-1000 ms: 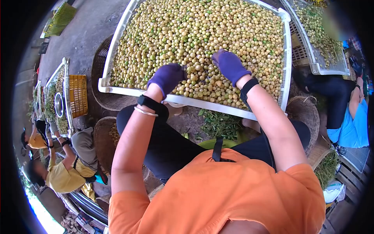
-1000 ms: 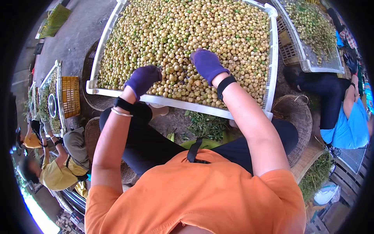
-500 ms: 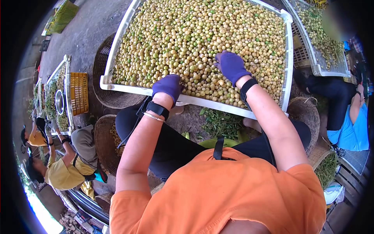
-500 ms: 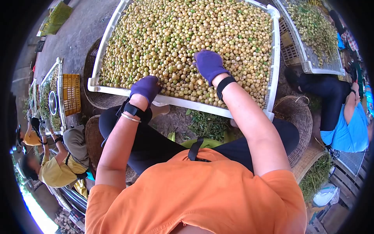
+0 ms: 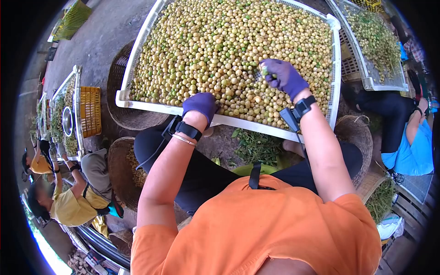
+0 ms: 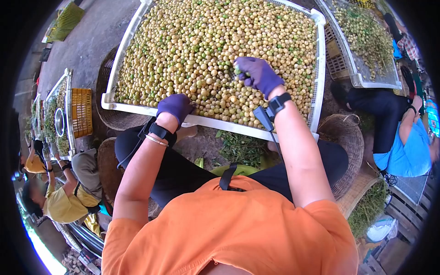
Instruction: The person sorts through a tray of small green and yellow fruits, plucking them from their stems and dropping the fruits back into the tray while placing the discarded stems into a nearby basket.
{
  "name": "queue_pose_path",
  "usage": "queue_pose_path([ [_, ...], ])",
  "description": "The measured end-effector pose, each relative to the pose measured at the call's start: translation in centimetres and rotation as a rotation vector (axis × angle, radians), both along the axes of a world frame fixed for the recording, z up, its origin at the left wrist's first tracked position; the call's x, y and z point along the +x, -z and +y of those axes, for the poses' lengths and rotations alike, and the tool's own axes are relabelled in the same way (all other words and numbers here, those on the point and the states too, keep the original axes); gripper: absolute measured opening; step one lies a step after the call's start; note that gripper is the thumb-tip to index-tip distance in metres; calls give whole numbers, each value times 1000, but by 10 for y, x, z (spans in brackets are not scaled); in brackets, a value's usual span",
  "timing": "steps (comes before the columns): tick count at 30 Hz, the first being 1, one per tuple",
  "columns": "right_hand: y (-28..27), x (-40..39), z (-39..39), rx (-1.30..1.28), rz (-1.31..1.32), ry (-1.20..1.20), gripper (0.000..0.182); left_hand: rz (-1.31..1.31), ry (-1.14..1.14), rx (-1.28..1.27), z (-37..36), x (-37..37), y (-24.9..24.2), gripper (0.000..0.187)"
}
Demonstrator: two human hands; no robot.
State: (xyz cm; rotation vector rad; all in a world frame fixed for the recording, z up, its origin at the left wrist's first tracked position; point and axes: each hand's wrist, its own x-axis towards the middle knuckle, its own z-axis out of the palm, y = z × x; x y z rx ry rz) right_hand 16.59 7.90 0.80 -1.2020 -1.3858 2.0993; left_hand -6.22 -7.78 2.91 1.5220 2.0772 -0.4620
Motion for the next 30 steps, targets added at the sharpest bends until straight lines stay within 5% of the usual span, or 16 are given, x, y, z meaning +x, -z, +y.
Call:
queue_pose_path([
  [3,22,19,2,-255,594,37,34,8,23,-2,2,-5,13,27],
  [5,24,22,2,-372,669,11,32,16,18,15,0,-3,11,23],
  [8,15,14,-1,-107,240,130,27,28,27,48,1,0,3,22],
  [11,-1,-16,-6,537,-452,-43,23,15,11,113,-2,-4,11,20],
  [13,16,-26,-1,999,-673,-273,24,-7,23,169,-6,-7,22,19],
  [18,35,-44,-5,1245,-914,-434,23,-65,31,224,-5,-9,24,17],
  [22,24,-40,3,1127,-760,-442,25,-149,-4,195,3,-23,35,22],
  [25,1,-28,-1,486,-407,-16,29,-222,-120,318,1,-22,12,24],
  [27,-3,-6,-1,90,49,68,35,-238,-148,332,-1,-23,6,25],
  [30,-3,7,4,107,-29,61,34,-102,-21,11,7,-19,17,28],
])
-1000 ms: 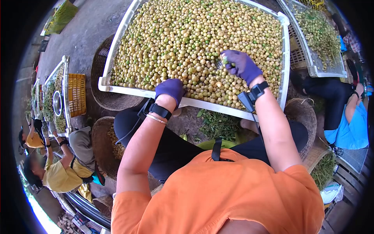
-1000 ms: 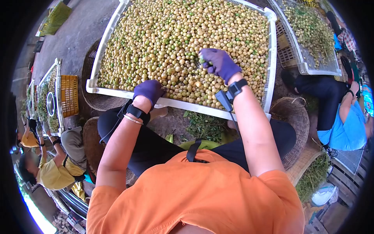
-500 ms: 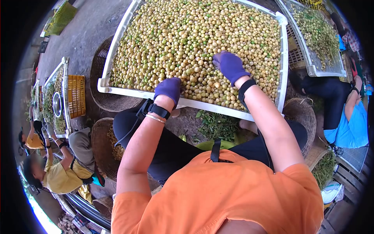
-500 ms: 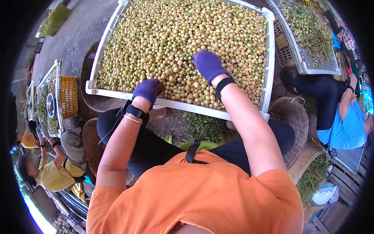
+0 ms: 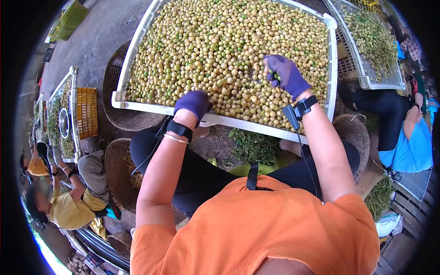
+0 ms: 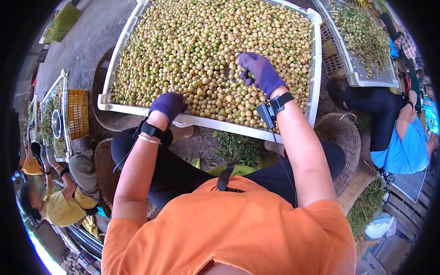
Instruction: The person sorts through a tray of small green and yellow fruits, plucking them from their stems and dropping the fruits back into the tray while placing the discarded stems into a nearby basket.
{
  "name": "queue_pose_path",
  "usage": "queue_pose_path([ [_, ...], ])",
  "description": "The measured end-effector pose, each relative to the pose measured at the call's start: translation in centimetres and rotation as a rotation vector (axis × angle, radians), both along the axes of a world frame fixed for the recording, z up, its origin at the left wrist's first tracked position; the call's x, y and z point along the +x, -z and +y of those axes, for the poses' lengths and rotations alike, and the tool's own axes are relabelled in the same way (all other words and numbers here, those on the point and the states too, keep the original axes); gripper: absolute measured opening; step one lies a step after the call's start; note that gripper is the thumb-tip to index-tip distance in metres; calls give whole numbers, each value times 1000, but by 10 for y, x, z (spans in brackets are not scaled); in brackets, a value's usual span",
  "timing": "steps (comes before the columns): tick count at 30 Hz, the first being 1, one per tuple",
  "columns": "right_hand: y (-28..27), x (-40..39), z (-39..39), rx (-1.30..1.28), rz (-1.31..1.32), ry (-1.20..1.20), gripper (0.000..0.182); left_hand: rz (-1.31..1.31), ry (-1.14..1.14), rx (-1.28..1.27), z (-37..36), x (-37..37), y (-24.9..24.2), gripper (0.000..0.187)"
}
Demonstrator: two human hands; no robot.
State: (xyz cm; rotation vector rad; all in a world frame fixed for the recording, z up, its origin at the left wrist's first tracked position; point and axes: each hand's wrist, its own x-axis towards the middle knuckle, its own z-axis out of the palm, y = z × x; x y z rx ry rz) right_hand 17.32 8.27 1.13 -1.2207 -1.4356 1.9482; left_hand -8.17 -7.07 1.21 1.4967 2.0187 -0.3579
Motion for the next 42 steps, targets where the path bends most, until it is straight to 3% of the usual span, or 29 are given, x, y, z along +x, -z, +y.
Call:
queue_pose_path([
  [4,9,-5,-5,872,-656,-550,26,93,39,-11,-3,7,10,27],
  [8,16,-11,-19,1249,-875,-686,15,135,-26,1,-4,9,3,25],
  [11,15,-13,-21,1266,-1039,-827,15,128,19,4,-7,3,5,25],
  [17,13,-11,-23,1146,-849,-681,14,146,133,73,-12,11,3,22],
  [21,-6,-11,-13,242,-479,-218,24,27,130,219,-15,7,7,18],
  [23,-4,-6,-15,-160,175,-23,30,-2,121,216,-15,8,2,15],
  [25,-3,-17,-17,-311,422,63,31,-11,105,202,-13,8,4,16],
  [27,-17,-31,-19,-57,233,-16,30,7,102,207,-15,6,15,20],
  [29,-18,-51,-21,143,-125,-119,30,-17,120,201,-13,2,23,19],
  [31,24,-68,-21,654,-142,-193,28,-73,115,168,-6,1,15,19],
  [32,15,-70,-24,813,-312,-387,27,-46,333,260,-3,-7,17,19],
  [33,26,-71,-24,985,-413,-579,28,-169,106,274,-4,-9,20,23],
  [35,23,-70,-33,934,-502,-785,33,-411,-355,292,-7,-12,12,32],
  [38,-11,-57,-26,605,-468,-1016,39,-855,-721,350,-2,-13,-2,26],
  [39,-23,-54,-20,393,-463,-956,37,-1005,-845,361,-1,-11,-8,24],
  [40,-17,-53,-13,531,-450,-767,36,-1185,-835,336,2,-13,-17,21],
  [42,5,-57,-3,923,-390,-337,25,-1233,-528,511,7,-16,-21,15],
])
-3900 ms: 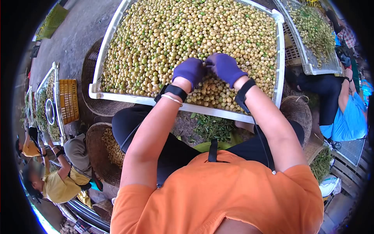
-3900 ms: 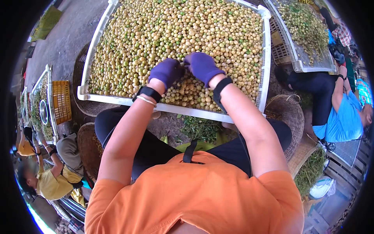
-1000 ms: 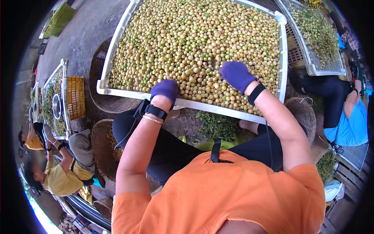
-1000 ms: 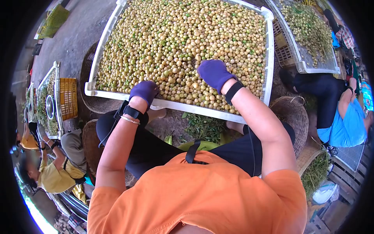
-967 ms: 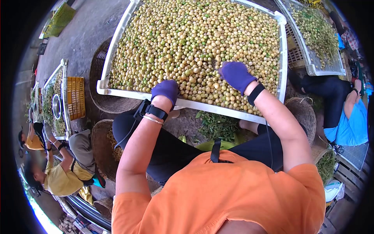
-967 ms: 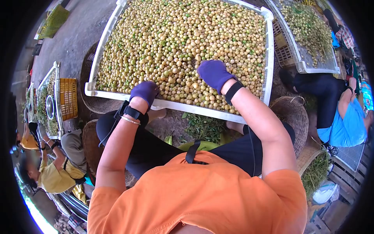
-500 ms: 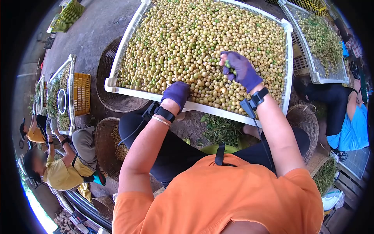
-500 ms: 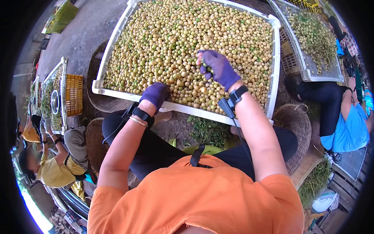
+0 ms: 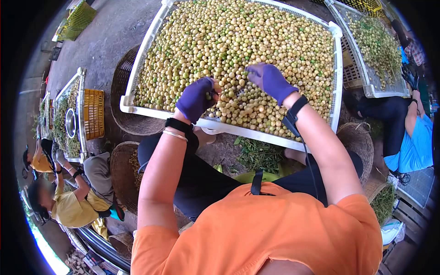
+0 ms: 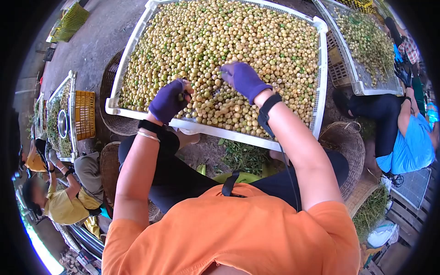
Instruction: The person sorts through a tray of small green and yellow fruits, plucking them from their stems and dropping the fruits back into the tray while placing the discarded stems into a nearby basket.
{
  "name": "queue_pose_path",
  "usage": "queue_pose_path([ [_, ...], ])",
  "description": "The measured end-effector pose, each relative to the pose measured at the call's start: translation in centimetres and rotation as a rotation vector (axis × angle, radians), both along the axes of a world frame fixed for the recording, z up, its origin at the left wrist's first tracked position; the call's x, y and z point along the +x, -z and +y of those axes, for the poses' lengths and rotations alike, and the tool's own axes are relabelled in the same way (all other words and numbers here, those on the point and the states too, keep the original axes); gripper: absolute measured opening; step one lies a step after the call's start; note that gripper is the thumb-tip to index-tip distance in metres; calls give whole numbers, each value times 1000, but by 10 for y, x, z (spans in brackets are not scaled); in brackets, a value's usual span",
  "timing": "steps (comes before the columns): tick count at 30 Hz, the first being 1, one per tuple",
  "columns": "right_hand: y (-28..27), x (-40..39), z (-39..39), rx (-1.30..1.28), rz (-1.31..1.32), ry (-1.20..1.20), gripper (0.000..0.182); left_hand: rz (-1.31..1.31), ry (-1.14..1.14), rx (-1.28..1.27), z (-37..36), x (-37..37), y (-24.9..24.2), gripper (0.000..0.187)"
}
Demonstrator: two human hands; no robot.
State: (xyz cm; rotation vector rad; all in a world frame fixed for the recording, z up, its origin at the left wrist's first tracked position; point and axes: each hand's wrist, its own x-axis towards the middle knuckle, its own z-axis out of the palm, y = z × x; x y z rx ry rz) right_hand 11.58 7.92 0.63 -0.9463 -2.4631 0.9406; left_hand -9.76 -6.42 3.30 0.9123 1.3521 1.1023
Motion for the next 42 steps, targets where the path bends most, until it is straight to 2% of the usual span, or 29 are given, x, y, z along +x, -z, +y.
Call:
queue_pose_path([
  [1,9,-1,5,61,-16,-22,24,-67,-35,-39,4,1,-6,14],
  [4,37,-10,10,199,-75,-84,21,-651,-228,-263,16,1,-26,14],
  [7,33,-16,3,226,-186,-53,19,-256,-108,-231,27,1,-4,18],
  [8,39,-18,6,231,-144,-45,19,-89,-153,-297,31,12,-8,22],
  [9,39,-17,4,206,-142,-45,19,133,-116,-316,39,17,9,25],
  [11,35,-13,4,167,-143,-44,19,580,-31,-36,48,20,73,30],
  [12,34,-8,2,81,-131,-41,19,716,137,-171,47,30,44,33],
  [13,32,-3,1,-4,-119,-38,20,930,266,-116,48,40,24,30],
  [15,26,5,-2,-173,-94,-34,21,1163,498,-178,53,46,33,32],
  [16,22,10,0,-261,-103,6,25,1190,630,-198,54,46,40,30],
  [18,8,19,4,-602,-64,189,28,1243,899,-242,54,38,51,28],
  [19,2,24,7,-772,-39,284,30,1241,908,-268,53,34,52,27],
  [21,-1,30,9,-687,-18,306,33,1235,928,-318,51,30,40,26],
  [23,1,30,14,-627,-40,360,33,1166,667,-234,51,29,39,27],
  [24,10,27,14,-389,-29,351,32,1110,549,-176,55,33,28,27],
  [26,16,26,13,-145,-36,227,30,1084,378,-27,59,45,20,27],
  [28,16,24,10,13,-101,130,27,1154,384,-50,69,59,24,24],
  [30,15,26,8,-38,-17,202,27,1252,467,15,76,62,31,21],
  [32,13,30,9,-122,18,291,26,1303,515,-56,81,67,33,21],
  [34,9,38,15,-16,-37,267,26,1366,568,-178,83,74,29,21],
  [37,8,45,19,116,-119,155,21,1420,527,-98,80,77,40,22],
  [38,10,45,19,150,-178,92,20,1416,509,-51,78,76,41,21],
  [40,18,44,18,230,-284,-18,19,1313,519,-111,81,73,43,22],
  [42,24,44,15,279,-312,-2,19,1155,440,-119,83,69,41,21],
])
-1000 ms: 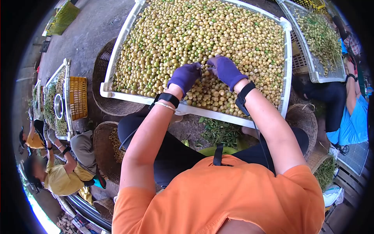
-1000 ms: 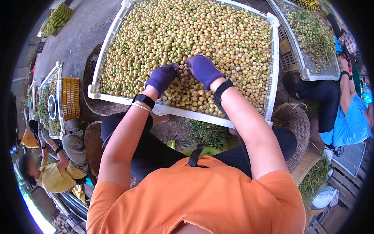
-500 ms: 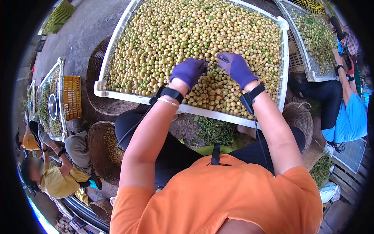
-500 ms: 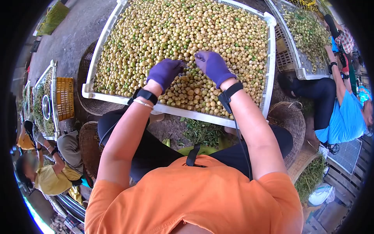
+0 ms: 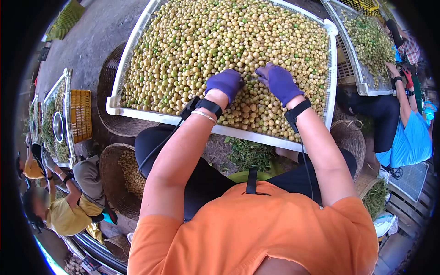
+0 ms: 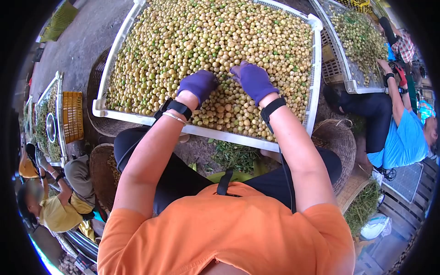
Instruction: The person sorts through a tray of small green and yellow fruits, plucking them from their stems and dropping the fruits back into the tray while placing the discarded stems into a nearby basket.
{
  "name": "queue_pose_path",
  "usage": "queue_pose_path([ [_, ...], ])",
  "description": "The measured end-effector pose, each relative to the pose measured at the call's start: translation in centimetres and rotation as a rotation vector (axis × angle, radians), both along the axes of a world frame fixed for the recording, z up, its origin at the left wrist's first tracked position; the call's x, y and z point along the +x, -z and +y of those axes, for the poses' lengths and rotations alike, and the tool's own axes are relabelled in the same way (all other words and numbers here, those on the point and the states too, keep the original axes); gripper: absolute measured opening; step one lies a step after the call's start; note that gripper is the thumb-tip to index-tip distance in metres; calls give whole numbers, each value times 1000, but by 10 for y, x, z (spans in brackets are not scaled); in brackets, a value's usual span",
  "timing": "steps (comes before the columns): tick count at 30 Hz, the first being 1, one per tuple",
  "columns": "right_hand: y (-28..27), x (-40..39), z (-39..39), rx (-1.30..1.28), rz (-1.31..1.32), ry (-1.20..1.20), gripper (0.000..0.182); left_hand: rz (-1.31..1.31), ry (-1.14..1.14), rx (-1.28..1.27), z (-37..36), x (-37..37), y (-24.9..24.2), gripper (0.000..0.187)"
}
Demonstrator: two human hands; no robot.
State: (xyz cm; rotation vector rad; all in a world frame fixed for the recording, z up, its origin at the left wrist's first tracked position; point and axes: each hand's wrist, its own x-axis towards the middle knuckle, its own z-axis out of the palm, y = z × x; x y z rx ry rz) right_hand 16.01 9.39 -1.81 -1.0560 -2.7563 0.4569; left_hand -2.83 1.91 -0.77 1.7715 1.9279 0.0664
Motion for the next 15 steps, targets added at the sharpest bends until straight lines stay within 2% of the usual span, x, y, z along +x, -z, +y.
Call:
queue_pose_path([
  [2,2,2,1,-9,29,15,20,-222,-136,81,-1,-6,-6,20],
  [4,0,4,0,-83,115,33,21,-909,-498,-46,-7,-10,-14,18],
  [5,-2,4,-2,-172,200,118,22,-1255,-678,-116,-12,-11,-19,17],
  [6,-4,6,-5,-261,284,202,22,-1444,-570,-79,-21,-15,-18,15],
  [7,-7,6,-7,-350,367,286,23,-1578,-648,-132,-22,-14,-16,15],
  [8,-18,5,-3,-425,248,353,25,-1712,-728,-184,-23,-13,-14,15],
  [9,-18,5,-3,-373,251,325,24,-1843,-810,-239,-24,-12,-12,16],
  [11,-18,9,-3,-268,257,273,22,-1891,-825,-283,-28,-9,-8,17],
  [15,-25,9,-8,-105,14,31,19,-1954,-814,-347,-36,-5,-9,21],
])
